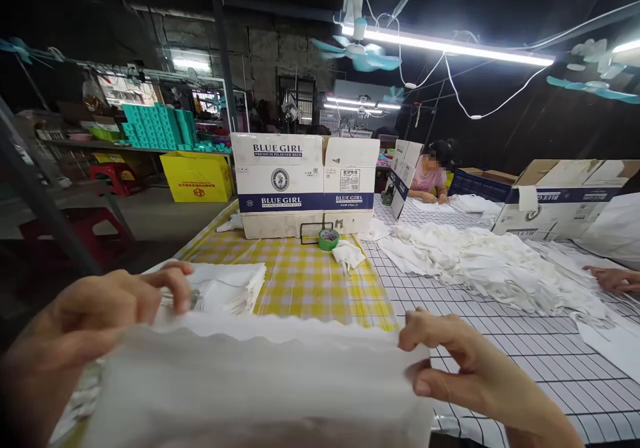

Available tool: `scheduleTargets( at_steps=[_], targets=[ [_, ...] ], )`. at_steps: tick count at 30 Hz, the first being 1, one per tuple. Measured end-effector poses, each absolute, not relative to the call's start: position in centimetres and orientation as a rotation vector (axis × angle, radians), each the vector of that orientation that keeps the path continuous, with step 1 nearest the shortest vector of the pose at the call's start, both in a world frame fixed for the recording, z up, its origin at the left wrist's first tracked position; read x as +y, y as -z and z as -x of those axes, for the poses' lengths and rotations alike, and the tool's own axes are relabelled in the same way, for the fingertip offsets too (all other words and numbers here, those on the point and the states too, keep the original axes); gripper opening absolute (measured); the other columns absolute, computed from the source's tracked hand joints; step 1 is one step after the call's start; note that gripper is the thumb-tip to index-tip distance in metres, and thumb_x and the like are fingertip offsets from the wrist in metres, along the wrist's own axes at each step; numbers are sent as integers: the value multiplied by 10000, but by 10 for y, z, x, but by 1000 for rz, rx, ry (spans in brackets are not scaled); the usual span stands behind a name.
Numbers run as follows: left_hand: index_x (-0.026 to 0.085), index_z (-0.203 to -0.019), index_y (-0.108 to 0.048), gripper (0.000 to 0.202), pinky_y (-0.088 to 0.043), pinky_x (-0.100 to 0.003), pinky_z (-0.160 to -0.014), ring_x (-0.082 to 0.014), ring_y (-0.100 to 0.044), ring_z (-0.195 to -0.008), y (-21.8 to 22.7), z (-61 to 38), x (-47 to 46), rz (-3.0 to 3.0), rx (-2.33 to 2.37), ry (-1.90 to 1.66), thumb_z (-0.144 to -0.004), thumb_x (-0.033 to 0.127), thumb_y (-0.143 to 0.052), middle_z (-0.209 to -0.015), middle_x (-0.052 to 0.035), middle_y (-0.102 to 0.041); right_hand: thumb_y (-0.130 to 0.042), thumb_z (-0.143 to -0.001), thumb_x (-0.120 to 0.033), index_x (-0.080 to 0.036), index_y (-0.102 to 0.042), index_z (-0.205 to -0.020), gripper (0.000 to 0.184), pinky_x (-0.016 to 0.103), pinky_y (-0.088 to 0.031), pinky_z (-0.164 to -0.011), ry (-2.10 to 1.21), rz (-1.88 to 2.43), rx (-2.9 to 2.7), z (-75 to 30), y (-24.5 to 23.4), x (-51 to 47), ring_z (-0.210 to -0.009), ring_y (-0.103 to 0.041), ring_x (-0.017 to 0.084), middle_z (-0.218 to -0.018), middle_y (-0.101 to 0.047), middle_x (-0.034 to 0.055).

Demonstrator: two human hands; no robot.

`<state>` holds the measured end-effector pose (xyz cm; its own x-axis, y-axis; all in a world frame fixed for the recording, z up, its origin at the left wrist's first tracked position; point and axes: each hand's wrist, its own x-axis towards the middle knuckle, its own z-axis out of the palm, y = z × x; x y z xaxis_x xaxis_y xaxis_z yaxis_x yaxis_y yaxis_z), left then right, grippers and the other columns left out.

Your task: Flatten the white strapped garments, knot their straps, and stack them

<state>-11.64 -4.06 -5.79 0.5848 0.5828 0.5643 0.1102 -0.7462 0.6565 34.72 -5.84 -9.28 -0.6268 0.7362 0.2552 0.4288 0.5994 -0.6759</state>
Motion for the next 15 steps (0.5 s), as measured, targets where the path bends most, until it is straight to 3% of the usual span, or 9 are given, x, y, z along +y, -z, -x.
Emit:
scheduleTargets(
  at_steps=[5,11,15],
  targets=[
    [203,-584,-574,156,-410,-391,-882,-267,-507,-987,61,123,-33,-2343,898,-909,-732,188,-529,-676,-33,-595,-608,-786,-264,-269,-635,-861,80,338,-407,-645,-286,1123,-2455,-343,82,-58,-744,-516,208,-760,-592,51],
    [211,-558,-597,139,-457,-317,-828,-269,-555,-957,77,121,-29,-2291,1080,-1069,-620,101,-657,-739,-35,-627,-611,-782,-282,-281,-628,-856,76,389,-413,-725,-30,1091,-2359,-346,90,-51,-777,-545,231,-787,-616,44],
    [219,-641,-649,85,-447,-270,-834,-230,-585,-882,81,109,-33,-2448,1139,-1207,-626,139,-673,-743,-17,-636,-573,-806,-289,-281,-608,-887,88,321,-433,-577,-112,1188,-2293,-347,90,-55,-717,-561,212,-840,-615,54]
  ],
)
